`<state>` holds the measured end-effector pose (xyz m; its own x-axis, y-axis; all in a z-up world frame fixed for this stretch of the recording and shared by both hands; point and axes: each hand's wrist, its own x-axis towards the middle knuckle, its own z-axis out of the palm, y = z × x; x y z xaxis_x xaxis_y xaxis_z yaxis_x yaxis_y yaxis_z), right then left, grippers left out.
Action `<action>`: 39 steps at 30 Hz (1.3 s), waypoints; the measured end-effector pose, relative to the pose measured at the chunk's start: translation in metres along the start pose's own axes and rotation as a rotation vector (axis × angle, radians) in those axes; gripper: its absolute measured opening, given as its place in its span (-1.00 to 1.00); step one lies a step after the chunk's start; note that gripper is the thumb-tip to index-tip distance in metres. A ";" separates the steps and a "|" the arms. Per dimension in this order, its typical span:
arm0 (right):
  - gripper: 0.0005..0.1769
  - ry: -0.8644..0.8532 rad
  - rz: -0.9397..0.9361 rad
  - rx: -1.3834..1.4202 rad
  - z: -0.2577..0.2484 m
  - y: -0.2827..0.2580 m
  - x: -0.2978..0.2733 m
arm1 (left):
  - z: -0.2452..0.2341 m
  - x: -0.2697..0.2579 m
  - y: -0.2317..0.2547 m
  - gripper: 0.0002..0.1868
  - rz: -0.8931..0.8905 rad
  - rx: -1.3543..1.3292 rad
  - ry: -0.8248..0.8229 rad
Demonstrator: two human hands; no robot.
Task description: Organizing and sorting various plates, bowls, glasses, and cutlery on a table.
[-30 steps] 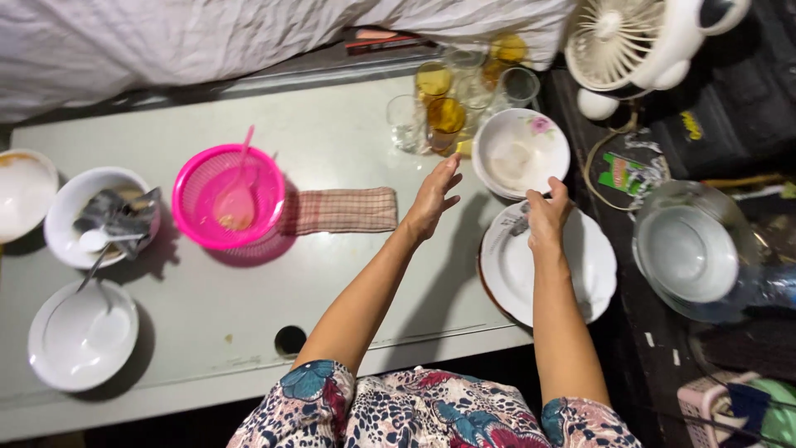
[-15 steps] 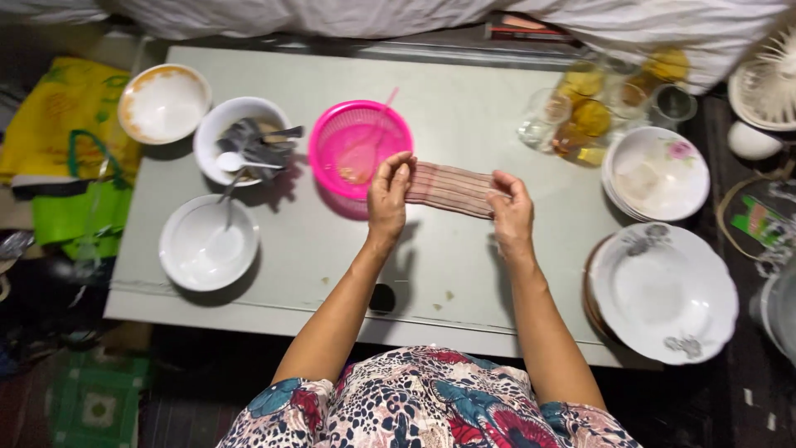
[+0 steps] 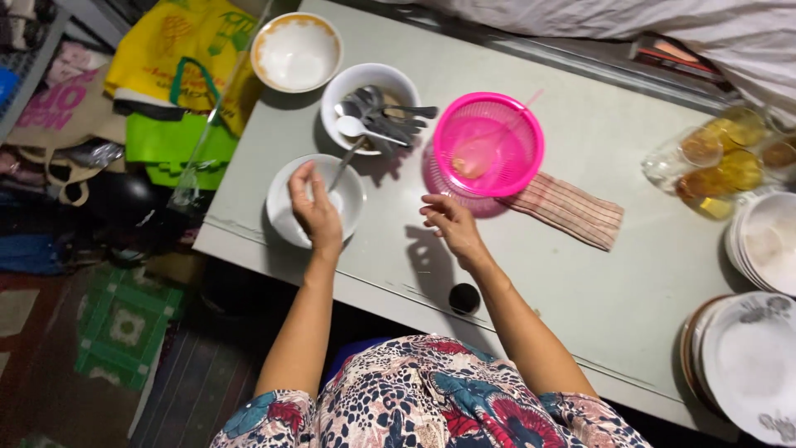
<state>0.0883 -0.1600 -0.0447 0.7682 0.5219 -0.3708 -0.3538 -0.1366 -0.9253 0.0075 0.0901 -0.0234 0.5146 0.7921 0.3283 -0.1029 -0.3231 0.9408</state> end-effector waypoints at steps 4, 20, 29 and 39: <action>-0.53 -0.109 0.076 0.028 0.054 0.013 0.017 | -0.059 0.025 -0.020 -0.63 -0.086 0.362 0.088; -0.23 0.060 0.236 0.095 0.066 -0.010 -0.010 | -0.064 0.001 -0.058 -0.64 -0.608 0.256 -0.245; -0.26 0.255 -0.186 0.198 -0.056 0.019 -0.062 | 0.038 -0.085 0.018 -0.60 -0.799 0.053 -0.780; -0.30 0.389 -0.128 0.897 -0.129 0.028 -0.163 | 0.130 -0.178 0.070 -0.35 -0.703 -0.455 -0.862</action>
